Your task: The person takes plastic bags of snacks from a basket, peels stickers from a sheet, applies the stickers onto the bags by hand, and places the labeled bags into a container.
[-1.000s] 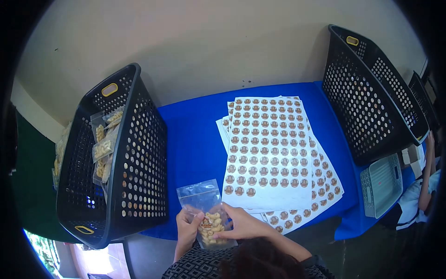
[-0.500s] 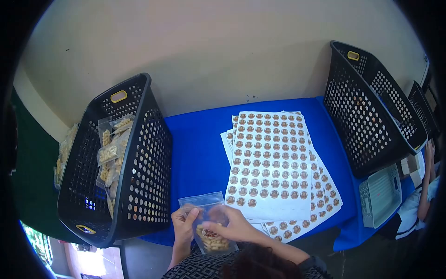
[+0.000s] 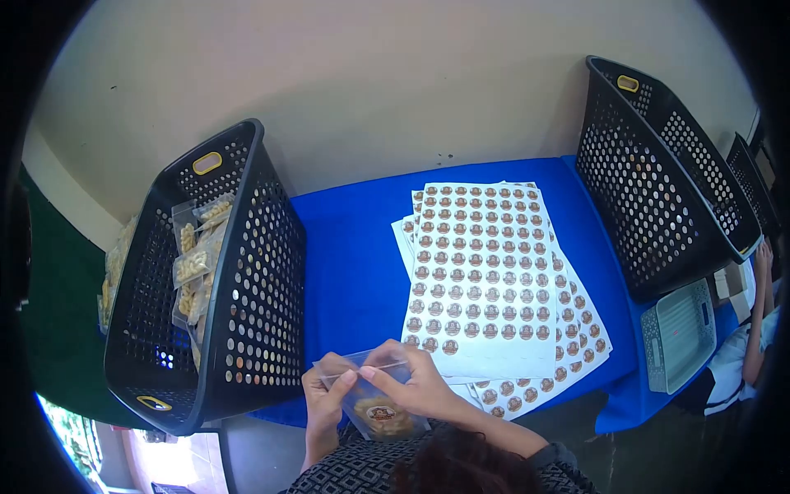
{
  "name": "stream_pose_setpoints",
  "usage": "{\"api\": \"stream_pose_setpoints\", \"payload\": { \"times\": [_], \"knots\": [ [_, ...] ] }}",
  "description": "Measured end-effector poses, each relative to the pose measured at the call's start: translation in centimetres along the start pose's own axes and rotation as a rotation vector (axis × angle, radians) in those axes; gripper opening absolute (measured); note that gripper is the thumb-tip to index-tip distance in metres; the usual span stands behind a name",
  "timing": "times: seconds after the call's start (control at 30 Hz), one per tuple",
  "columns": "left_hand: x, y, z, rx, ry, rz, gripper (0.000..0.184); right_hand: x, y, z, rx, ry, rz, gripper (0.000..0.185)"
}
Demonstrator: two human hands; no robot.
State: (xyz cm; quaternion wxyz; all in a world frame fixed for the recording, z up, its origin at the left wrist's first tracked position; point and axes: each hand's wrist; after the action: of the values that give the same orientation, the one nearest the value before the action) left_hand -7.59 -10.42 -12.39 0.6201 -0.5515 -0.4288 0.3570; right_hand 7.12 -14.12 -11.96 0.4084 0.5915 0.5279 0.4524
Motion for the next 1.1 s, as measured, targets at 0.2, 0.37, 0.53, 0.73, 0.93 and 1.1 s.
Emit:
{"api": "stream_pose_setpoints", "payload": {
  "times": [0.2, 0.37, 0.53, 0.73, 0.93, 1.1],
  "knots": [
    [-0.3, -1.6, -0.5, 0.205, 0.127, -0.047, 0.007, -0.4, 1.2, 0.8, -0.275, 0.025, 0.185, 0.011],
    [0.1, -0.8, -0.3, 0.229, 0.122, 0.023, 0.009, -0.7, 1.2, 0.6, -0.300, -0.010, 0.192, 0.014],
    [0.6, 0.1, -0.1, 0.260, 0.043, -0.071, 0.011, -0.7, 0.9, 1.4, -0.207, 0.006, 0.205, 0.014],
    [0.0, 1.2, 1.0, 0.334, 0.106, -0.108, 0.014, -1.2, -0.1, 3.6, -0.260, -0.017, 0.135, 0.012],
    [0.3, 4.4, 0.8, 0.187, -0.143, -0.097, 0.008, -1.0, 0.4, 2.1, -0.325, 0.103, 0.292, 0.009],
    [0.0, 3.0, -2.2, 0.122, -0.301, -0.036, 0.068, -0.6, -0.1, 2.8, -0.428, -0.269, 0.252, 0.009]
  ]
}}
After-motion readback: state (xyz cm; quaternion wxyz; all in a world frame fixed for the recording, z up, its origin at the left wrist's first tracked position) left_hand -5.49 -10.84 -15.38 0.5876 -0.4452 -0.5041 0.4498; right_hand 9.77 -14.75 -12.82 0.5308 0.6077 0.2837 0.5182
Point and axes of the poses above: each hand's wrist, its own x-axis towards the middle knuckle, its own z-axis out of the back of the hand, y = z × x, and after that the axes turned 8 degrees about x, right-handed
